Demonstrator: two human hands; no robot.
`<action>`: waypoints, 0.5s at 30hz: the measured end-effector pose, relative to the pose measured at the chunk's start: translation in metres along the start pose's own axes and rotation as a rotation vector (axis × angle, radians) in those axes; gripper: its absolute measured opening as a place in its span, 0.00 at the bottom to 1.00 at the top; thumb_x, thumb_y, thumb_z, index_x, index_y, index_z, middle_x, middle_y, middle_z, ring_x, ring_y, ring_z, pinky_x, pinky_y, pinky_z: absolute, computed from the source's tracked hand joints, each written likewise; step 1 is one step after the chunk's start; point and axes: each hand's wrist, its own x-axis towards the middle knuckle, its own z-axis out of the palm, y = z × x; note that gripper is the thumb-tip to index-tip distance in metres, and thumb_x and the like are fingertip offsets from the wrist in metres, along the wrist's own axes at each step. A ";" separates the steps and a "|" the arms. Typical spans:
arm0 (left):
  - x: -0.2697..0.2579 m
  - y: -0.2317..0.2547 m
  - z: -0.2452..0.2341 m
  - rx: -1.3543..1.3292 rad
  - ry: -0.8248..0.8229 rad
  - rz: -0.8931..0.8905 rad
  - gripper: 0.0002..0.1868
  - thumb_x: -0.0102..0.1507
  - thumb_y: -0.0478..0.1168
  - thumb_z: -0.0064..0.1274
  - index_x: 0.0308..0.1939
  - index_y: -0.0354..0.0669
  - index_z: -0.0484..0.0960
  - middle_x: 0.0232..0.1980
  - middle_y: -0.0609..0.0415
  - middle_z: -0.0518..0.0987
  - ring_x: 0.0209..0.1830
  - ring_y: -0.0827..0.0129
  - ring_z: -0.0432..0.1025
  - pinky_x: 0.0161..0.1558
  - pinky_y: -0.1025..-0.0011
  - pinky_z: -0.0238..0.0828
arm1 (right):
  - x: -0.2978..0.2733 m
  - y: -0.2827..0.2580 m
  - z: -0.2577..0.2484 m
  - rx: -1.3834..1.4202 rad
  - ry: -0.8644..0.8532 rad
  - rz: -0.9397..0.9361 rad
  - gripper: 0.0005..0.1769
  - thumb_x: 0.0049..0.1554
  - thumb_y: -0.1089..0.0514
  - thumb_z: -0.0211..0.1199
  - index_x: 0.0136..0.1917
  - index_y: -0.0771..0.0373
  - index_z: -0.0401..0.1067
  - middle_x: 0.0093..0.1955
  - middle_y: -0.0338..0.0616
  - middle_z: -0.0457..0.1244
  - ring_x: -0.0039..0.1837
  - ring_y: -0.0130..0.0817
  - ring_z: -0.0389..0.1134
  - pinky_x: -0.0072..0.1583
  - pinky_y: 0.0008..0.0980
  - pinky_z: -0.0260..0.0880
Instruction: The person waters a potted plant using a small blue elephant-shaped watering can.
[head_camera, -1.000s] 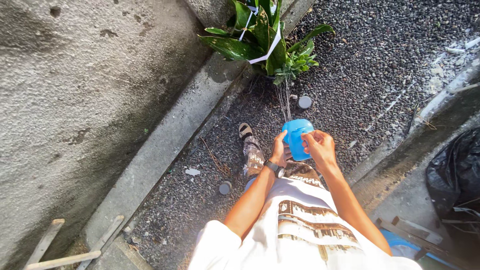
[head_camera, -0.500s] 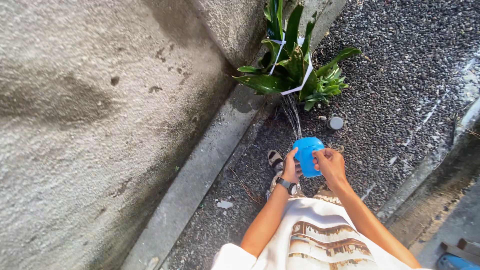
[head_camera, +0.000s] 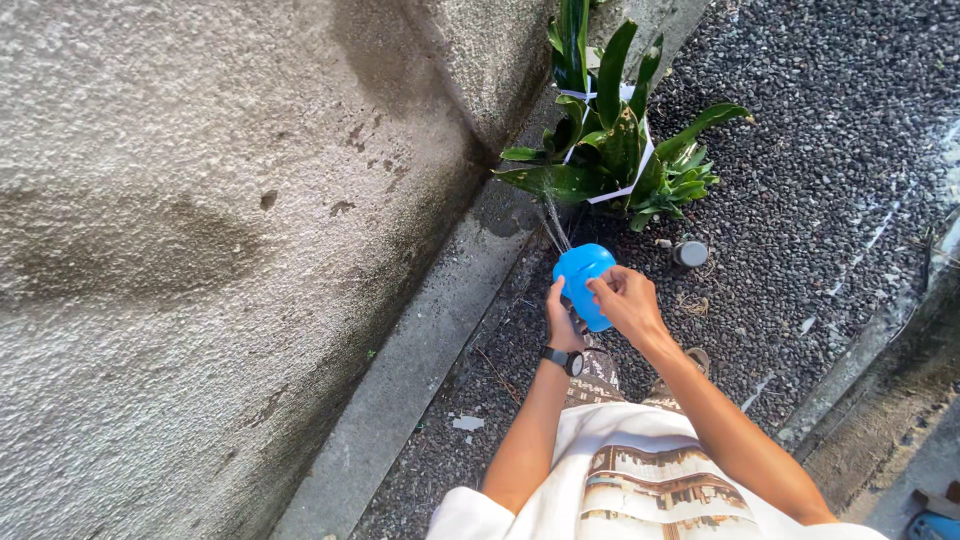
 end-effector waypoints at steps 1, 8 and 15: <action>-0.002 0.006 -0.001 -0.021 -0.012 0.002 0.25 0.60 0.67 0.50 0.50 0.58 0.80 0.44 0.61 0.81 0.39 0.73 0.73 0.33 0.72 0.62 | 0.001 -0.005 0.004 -0.010 -0.002 -0.005 0.14 0.55 0.54 0.66 0.41 0.70 0.76 0.33 0.46 0.69 0.33 0.27 0.68 0.37 0.29 0.68; 0.008 0.026 0.005 0.040 0.029 -0.017 0.27 0.59 0.68 0.51 0.52 0.58 0.79 0.47 0.60 0.81 0.44 0.71 0.74 0.40 0.68 0.67 | 0.004 -0.025 0.007 0.033 0.029 -0.015 0.14 0.56 0.54 0.66 0.41 0.70 0.76 0.33 0.45 0.68 0.34 0.27 0.68 0.37 0.28 0.68; 0.020 0.025 0.047 0.222 -0.072 -0.044 0.28 0.58 0.67 0.52 0.54 0.60 0.76 0.47 0.58 0.78 0.43 0.68 0.72 0.41 0.64 0.62 | 0.014 -0.025 -0.029 0.178 0.174 0.053 0.12 0.57 0.55 0.65 0.43 0.67 0.77 0.35 0.41 0.68 0.35 0.23 0.66 0.38 0.25 0.68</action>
